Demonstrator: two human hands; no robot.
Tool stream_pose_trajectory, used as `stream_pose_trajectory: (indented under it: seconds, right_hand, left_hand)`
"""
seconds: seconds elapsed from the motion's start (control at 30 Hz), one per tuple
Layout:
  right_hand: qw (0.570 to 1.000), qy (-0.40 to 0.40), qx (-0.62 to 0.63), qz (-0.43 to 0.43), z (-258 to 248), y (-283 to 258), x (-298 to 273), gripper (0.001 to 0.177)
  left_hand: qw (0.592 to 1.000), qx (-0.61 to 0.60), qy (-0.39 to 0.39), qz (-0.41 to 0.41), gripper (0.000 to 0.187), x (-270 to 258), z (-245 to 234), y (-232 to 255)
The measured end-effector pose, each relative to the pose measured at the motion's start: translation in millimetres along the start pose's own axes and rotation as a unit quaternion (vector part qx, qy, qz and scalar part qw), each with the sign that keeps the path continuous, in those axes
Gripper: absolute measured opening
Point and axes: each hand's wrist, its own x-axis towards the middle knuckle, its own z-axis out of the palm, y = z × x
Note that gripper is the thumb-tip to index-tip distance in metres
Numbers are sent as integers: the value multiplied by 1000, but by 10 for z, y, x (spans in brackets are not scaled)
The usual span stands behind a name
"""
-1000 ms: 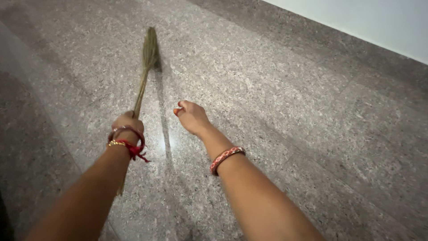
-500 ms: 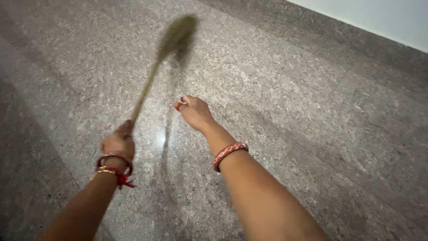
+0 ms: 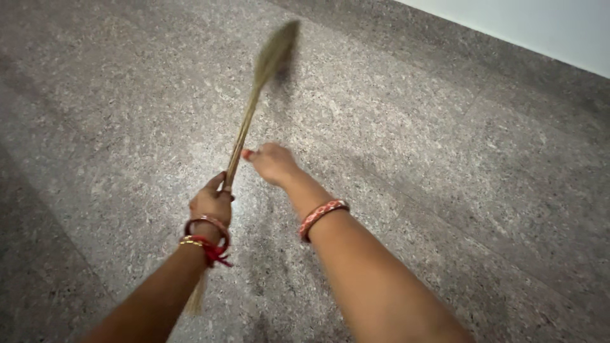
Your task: The person sweeps a tiled floor using a broom made of natural grass, moving it across the surface to gather debris.
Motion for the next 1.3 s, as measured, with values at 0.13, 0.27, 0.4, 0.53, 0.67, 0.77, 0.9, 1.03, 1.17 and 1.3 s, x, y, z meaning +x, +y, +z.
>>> stream_pose_trajectory:
  seconds: [0.13, 0.27, 0.4, 0.53, 0.67, 0.77, 0.9, 1.03, 1.17, 1.3]
  right_hand:
    - [997, -80, 4, -7, 180, -75, -30, 52]
    - [995, -84, 40, -22, 261, -79, 94, 33]
    - [996, -36, 64, -49, 122, -14, -90, 35]
    - [993, -99, 21, 62, -6, 67, -274, 42]
    - [993, -21, -63, 95, -59, 342, -161, 32]
    - [992, 106, -60, 43, -108, 572, -26, 28]
    - [988, 134, -82, -16, -142, 397, -45, 31]
    - [994, -18, -111, -5, -158, 259, -243, 42]
    - [972, -48, -231, 10, -118, 448, -321, 35]
    - [976, -9, -198, 85, -133, 314, -324, 35]
  left_hand:
    - [976, -216, 4, -39, 36, -177, 416, 207]
    - [919, -382, 85, 46, 33, -66, 679, 130]
    - [939, -227, 153, 207, 42, 65, 595, 29]
    - [988, -130, 21, -81, 57, 112, 382, 210]
    - [995, -81, 14, -54, 52, 368, 347, 343]
    - [994, -71, -33, -75, 55, 529, 349, 502]
    - [992, -84, 12, -91, 57, 706, 481, 726]
    - [987, -110, 77, -90, 64, 947, 536, 828]
    - [978, -125, 79, -146, 71, 1094, 368, 911]
    - [980, -123, 47, -152, 73, 1160, 202, 894]
